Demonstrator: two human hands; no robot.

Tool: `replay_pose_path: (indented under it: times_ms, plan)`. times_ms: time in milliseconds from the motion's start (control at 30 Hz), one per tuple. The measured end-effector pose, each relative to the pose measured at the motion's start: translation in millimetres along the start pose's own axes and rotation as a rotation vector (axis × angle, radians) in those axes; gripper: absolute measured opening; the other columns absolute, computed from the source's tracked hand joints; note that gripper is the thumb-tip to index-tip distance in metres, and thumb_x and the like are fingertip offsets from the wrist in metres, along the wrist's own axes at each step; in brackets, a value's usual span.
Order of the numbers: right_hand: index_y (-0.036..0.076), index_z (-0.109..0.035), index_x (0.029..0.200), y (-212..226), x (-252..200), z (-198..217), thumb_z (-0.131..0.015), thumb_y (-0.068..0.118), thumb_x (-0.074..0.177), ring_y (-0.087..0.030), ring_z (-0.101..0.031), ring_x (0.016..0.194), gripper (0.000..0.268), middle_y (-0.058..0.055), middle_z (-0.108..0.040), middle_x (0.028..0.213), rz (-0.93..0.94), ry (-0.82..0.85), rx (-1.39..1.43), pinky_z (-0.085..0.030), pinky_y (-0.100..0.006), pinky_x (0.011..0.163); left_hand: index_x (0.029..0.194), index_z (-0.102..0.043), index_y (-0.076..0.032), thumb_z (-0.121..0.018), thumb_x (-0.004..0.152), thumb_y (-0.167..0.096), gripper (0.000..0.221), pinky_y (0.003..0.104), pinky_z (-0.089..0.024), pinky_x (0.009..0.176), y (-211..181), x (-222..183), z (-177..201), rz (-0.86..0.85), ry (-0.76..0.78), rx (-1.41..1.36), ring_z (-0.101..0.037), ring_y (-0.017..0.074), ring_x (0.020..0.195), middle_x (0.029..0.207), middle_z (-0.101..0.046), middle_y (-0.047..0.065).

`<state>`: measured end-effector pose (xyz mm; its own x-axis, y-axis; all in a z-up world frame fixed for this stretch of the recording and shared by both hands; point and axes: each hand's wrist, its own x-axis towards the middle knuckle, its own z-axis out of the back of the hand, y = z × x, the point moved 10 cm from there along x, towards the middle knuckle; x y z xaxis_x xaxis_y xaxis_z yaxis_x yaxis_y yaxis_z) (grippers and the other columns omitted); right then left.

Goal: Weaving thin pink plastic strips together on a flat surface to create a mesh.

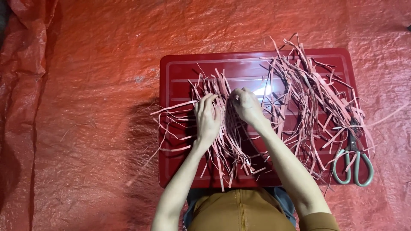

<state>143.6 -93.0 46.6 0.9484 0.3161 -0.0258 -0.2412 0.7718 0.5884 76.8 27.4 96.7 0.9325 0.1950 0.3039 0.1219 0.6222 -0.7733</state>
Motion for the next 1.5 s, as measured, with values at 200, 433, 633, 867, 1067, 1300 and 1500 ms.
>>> replay_pose_path:
  times_ms: [200, 433, 633, 867, 1067, 1300, 1500]
  plan:
    - [0.013, -0.060, 0.084, -9, 2, 0, -0.055, 0.019, 0.078, -0.034, -0.059, 0.070, 0.010, -0.013, -0.052, 0.070, -0.031, -0.022, -0.029, -0.048, -0.043, 0.060, 0.107, -0.051, -0.012, -0.052, 0.079, -0.010, 0.028, 0.038, -0.034, 0.081, 14, -9, 43, -0.064, -0.104, 0.343, -0.041, 0.0231, 0.103, 0.106, -0.050, 0.006]
    - [0.009, -0.060, 0.080, -27, 5, -14, -0.053, 0.022, 0.078, -0.038, -0.057, 0.069, 0.014, -0.015, -0.050, 0.068, -0.058, -0.041, 0.016, -0.047, -0.046, 0.058, 0.114, -0.048, -0.007, -0.058, 0.077, -0.030, 0.044, 0.046, -0.028, 0.091, 33, -26, 13, -0.123, 0.055, 0.561, -0.033, 0.0328, 0.117, 0.118, -0.044, 0.016]
    - [0.003, -0.055, 0.081, 8, -9, 17, -0.052, 0.008, 0.077, -0.043, -0.056, 0.075, 0.007, -0.019, -0.049, 0.077, 0.046, -0.070, 0.019, -0.046, -0.046, 0.061, 0.113, -0.049, -0.006, -0.054, 0.079, -0.037, 0.046, 0.044, -0.023, 0.098, 44, -32, 5, -0.167, -0.027, 0.622, -0.035, 0.0301, 0.119, 0.119, -0.045, 0.014]
    - [0.004, -0.056, 0.078, 22, -23, 25, -0.053, 0.007, 0.080, -0.037, -0.050, 0.095, 0.005, -0.016, -0.047, 0.092, 0.265, -0.165, -0.123, -0.049, -0.040, 0.068, 0.113, -0.049, -0.003, -0.051, 0.082, -0.038, 0.047, 0.045, -0.021, 0.100, 48, -34, 1, -0.158, -0.035, 0.640, -0.036, 0.0299, 0.119, 0.119, -0.046, 0.016]
    - [0.005, -0.057, 0.085, 20, -29, 14, -0.050, 0.010, 0.082, -0.036, -0.039, 0.114, 0.009, -0.014, -0.047, 0.104, 0.413, -0.127, -0.388, -0.050, -0.037, 0.075, 0.109, -0.052, -0.003, -0.050, 0.082, -0.038, 0.044, 0.048, -0.020, 0.100, 47, -35, 1, -0.193, -0.067, 0.644, -0.037, 0.0314, 0.119, 0.118, -0.047, 0.017]
    - [0.007, -0.059, 0.093, 26, -36, 13, -0.051, 0.006, 0.078, -0.032, -0.029, 0.124, 0.017, -0.013, -0.045, 0.111, 0.415, -0.102, -0.606, -0.049, -0.031, 0.081, 0.107, -0.052, -0.003, -0.052, 0.080, -0.036, 0.042, 0.049, -0.022, 0.100, 44, -36, 1, -0.223, -0.087, 0.640, -0.039, 0.0339, 0.117, 0.116, -0.048, 0.019]
    - [0.006, -0.057, 0.104, 39, -54, 7, -0.050, 0.013, 0.074, -0.029, -0.029, 0.122, 0.032, -0.016, -0.041, 0.123, 0.418, -0.111, -0.988, -0.030, -0.039, 0.097, 0.104, -0.054, -0.003, -0.053, 0.080, -0.034, 0.040, 0.050, -0.023, 0.099, 38, -35, 4, -0.233, -0.088, 0.610, -0.040, 0.0363, 0.115, 0.114, -0.049, 0.022]
